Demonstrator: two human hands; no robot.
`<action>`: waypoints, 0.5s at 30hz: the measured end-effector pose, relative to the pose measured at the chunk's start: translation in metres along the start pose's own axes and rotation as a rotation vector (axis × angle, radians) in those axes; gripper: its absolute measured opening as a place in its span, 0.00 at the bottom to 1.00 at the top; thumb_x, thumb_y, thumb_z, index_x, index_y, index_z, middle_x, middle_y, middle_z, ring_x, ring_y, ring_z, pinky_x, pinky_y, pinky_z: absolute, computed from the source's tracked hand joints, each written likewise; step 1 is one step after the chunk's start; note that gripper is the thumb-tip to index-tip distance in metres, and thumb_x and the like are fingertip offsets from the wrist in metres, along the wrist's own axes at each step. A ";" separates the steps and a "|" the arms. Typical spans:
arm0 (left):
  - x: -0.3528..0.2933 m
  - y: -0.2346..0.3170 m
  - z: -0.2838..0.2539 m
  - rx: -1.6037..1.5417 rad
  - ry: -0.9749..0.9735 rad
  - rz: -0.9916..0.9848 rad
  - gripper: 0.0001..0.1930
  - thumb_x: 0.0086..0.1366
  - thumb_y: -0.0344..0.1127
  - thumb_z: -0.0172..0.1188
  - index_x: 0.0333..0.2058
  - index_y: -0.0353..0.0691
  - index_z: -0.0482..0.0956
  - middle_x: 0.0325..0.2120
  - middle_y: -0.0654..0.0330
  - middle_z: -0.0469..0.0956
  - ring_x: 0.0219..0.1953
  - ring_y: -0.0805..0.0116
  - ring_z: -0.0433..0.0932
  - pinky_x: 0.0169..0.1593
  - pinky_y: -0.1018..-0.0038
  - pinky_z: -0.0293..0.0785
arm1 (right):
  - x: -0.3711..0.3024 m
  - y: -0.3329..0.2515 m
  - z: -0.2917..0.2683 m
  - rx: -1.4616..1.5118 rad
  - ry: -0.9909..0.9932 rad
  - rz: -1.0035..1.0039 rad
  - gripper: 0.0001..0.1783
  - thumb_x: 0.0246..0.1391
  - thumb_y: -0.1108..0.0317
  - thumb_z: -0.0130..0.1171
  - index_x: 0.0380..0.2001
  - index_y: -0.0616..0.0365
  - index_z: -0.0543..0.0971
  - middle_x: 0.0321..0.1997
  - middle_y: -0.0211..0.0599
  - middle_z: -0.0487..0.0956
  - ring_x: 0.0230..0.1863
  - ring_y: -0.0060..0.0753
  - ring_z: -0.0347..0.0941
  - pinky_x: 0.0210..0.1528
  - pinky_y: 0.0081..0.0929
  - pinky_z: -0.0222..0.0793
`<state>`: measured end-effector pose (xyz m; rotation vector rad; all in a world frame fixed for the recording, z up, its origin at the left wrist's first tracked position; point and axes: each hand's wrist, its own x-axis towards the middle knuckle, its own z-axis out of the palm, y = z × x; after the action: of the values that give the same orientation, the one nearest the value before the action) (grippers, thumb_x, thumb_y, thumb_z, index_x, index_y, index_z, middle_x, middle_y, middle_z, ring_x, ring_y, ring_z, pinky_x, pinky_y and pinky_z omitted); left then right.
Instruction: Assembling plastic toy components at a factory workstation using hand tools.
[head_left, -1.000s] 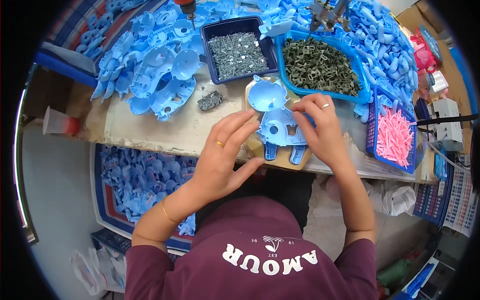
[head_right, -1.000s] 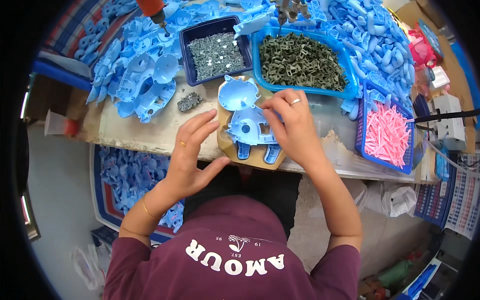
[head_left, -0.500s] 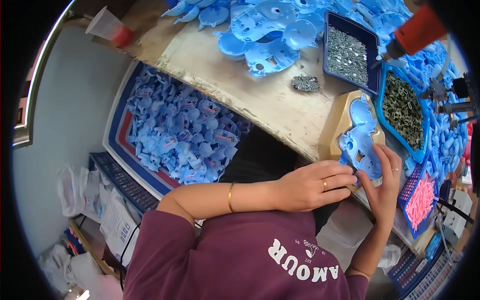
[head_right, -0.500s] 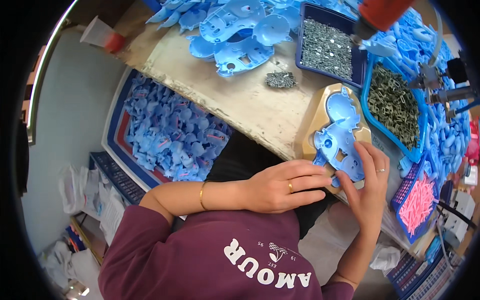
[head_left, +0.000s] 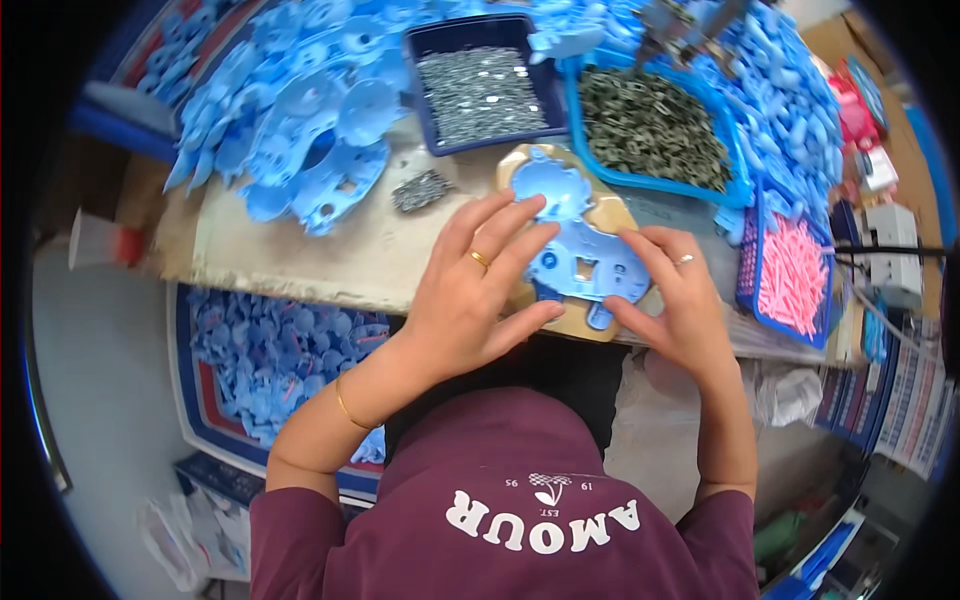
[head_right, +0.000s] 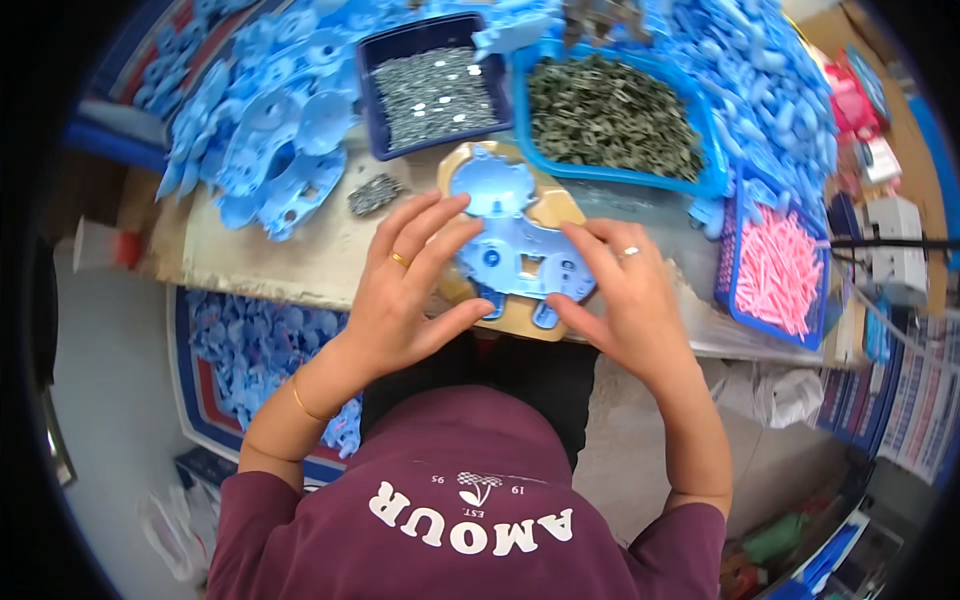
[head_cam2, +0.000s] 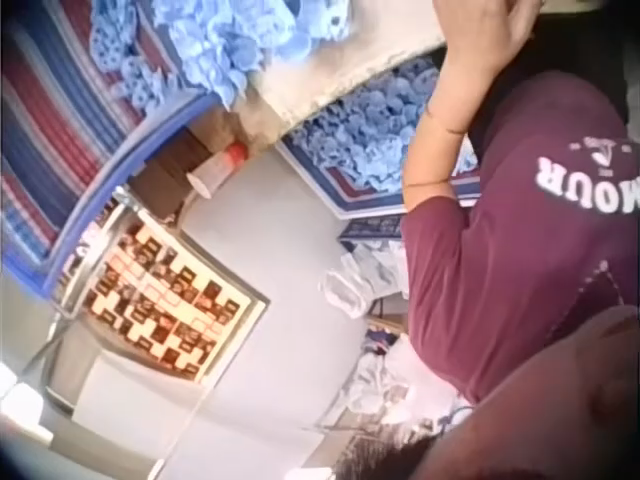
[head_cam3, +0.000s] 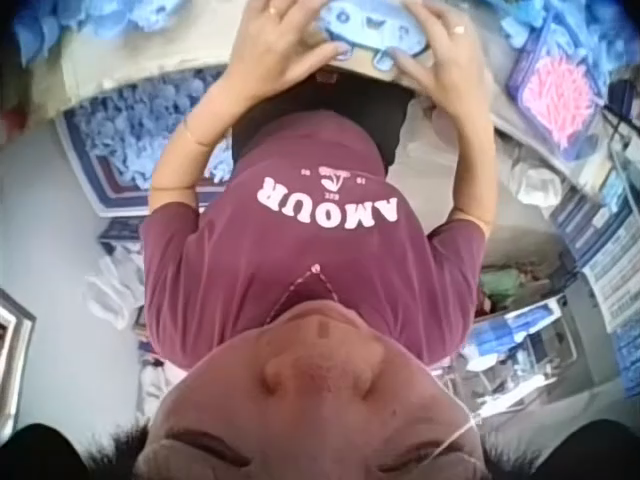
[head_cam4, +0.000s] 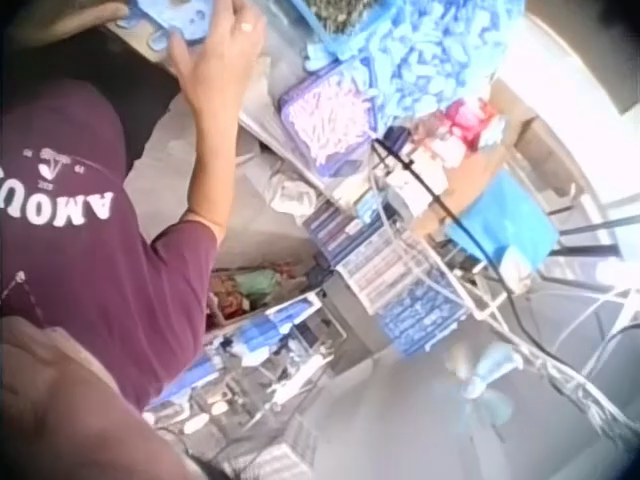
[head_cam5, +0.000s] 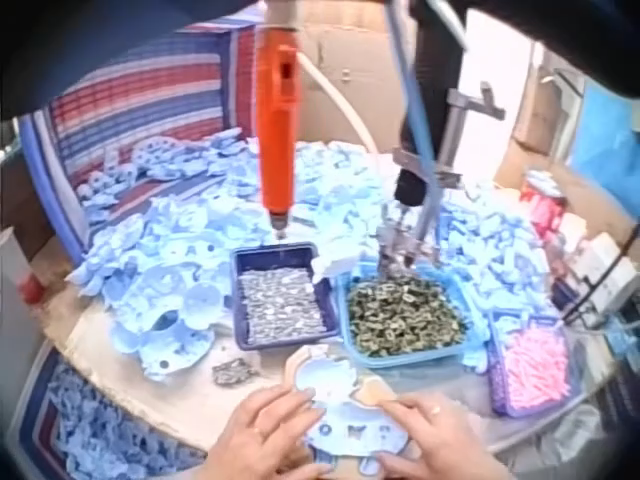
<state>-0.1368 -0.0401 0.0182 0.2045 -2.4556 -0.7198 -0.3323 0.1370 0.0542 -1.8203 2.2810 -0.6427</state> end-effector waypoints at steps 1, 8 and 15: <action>0.006 0.001 0.002 0.051 -0.045 0.016 0.35 0.55 0.45 0.71 0.59 0.39 0.72 0.63 0.52 0.68 0.64 0.47 0.64 0.67 0.50 0.59 | -0.001 0.000 -0.001 -0.009 0.014 0.026 0.38 0.41 0.67 0.74 0.59 0.59 0.75 0.56 0.44 0.74 0.56 0.49 0.71 0.57 0.41 0.68; 0.021 0.004 0.023 0.072 -0.187 0.024 0.37 0.54 0.46 0.72 0.61 0.40 0.72 0.62 0.53 0.69 0.64 0.47 0.66 0.67 0.49 0.59 | -0.008 0.000 0.005 -0.013 0.074 -0.007 0.38 0.41 0.62 0.74 0.59 0.56 0.76 0.53 0.39 0.75 0.50 0.42 0.71 0.52 0.39 0.67; 0.026 0.005 0.021 0.115 -0.214 0.038 0.35 0.56 0.45 0.70 0.61 0.40 0.71 0.59 0.55 0.71 0.60 0.51 0.68 0.68 0.50 0.57 | -0.008 -0.001 0.004 -0.104 0.100 -0.033 0.37 0.42 0.60 0.74 0.58 0.55 0.77 0.51 0.36 0.76 0.49 0.42 0.71 0.52 0.40 0.63</action>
<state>-0.1701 -0.0344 0.0187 0.1298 -2.7002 -0.6114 -0.3284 0.1434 0.0497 -1.9173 2.3944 -0.6459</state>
